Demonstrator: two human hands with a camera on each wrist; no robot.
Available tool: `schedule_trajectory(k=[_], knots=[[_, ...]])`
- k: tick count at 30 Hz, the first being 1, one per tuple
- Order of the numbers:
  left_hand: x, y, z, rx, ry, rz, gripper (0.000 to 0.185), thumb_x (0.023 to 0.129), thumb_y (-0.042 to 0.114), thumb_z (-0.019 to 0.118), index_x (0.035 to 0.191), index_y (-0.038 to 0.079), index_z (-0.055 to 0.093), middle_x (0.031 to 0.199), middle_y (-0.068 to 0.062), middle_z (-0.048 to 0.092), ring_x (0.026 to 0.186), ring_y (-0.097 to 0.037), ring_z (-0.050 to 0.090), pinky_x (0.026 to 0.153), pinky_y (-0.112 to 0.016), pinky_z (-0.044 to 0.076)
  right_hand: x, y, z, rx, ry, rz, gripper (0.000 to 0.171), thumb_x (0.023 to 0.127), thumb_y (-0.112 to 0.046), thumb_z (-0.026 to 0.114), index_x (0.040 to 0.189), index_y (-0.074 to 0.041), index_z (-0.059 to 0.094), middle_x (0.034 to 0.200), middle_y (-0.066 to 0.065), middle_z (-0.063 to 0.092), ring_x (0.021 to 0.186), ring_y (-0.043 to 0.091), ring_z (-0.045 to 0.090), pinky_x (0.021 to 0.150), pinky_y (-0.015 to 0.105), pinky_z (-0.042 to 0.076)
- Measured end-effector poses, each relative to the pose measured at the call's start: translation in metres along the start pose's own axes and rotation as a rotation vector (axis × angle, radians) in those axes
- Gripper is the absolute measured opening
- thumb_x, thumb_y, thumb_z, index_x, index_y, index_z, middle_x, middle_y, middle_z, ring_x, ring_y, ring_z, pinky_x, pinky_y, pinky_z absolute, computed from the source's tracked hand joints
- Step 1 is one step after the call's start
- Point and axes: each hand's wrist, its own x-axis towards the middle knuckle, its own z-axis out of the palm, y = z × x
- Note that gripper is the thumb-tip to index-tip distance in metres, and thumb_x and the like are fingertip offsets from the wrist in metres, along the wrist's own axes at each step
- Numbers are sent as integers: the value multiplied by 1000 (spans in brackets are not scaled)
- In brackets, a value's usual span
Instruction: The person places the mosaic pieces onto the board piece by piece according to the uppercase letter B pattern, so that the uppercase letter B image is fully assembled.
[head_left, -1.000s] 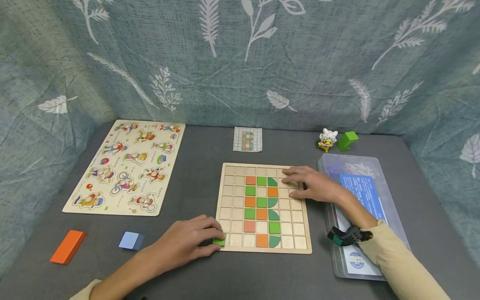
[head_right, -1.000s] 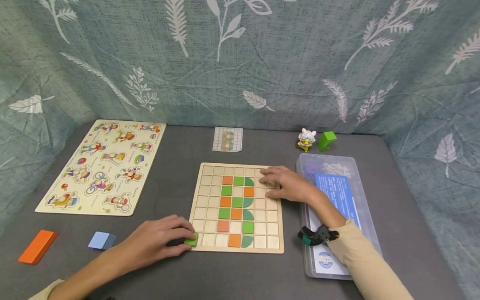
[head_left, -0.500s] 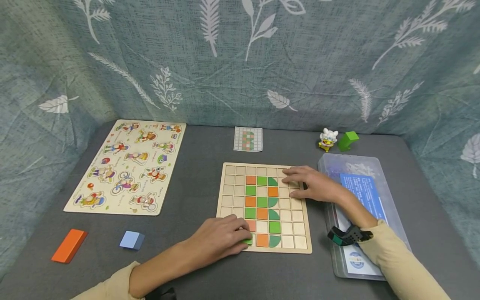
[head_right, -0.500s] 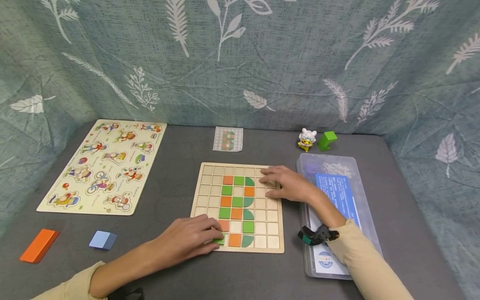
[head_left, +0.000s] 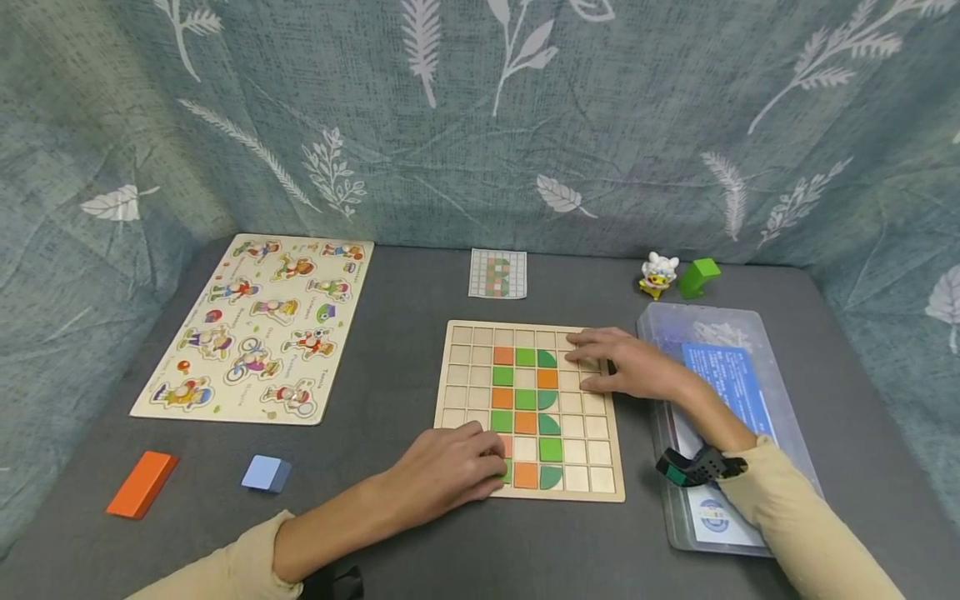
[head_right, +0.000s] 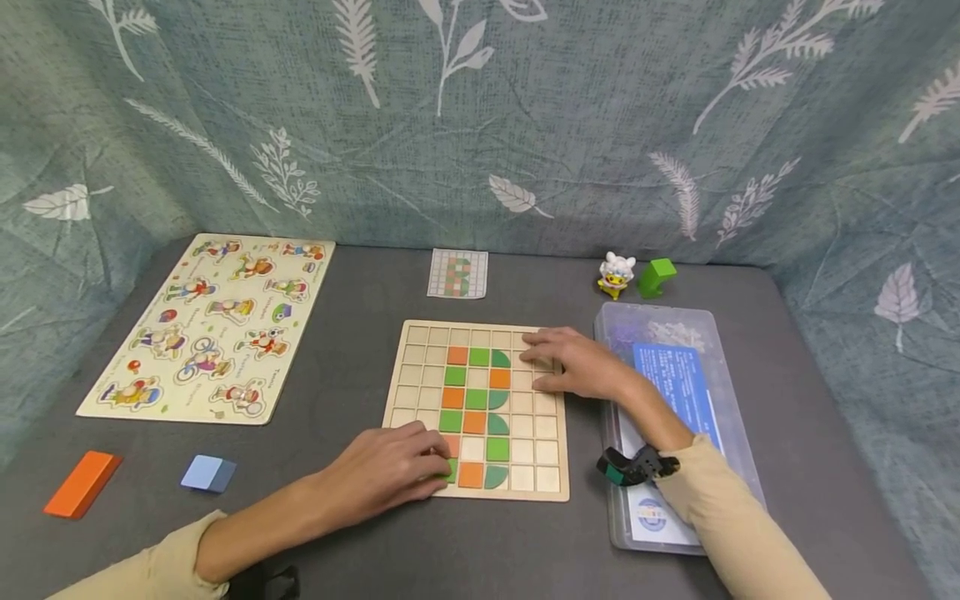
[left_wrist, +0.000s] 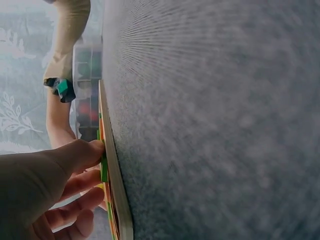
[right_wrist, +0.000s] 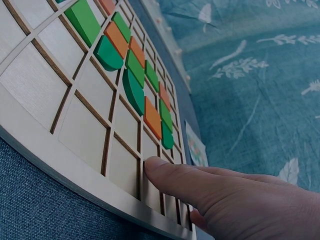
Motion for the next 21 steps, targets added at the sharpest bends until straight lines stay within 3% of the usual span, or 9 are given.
schedule_trajectory(k=[12, 21], knots=[[6, -1, -1, -35, -85, -7, 6, 92, 28, 66, 87, 25, 69, 90, 9, 59, 74, -4, 52, 53, -15, 39, 1, 1, -3, -3, 2, 3, 41, 90, -20, 68, 128, -6, 62, 145, 20, 48, 135, 43, 39, 106, 60, 36], [8, -3, -8, 21, -107, 48, 6, 92, 26, 66, 89, 25, 71, 91, 8, 62, 76, -4, 54, 54, -15, 41, -1, 1, 0, -4, 11, -8, 41, 89, -22, 69, 127, -6, 63, 144, 19, 49, 135, 43, 40, 105, 60, 37]])
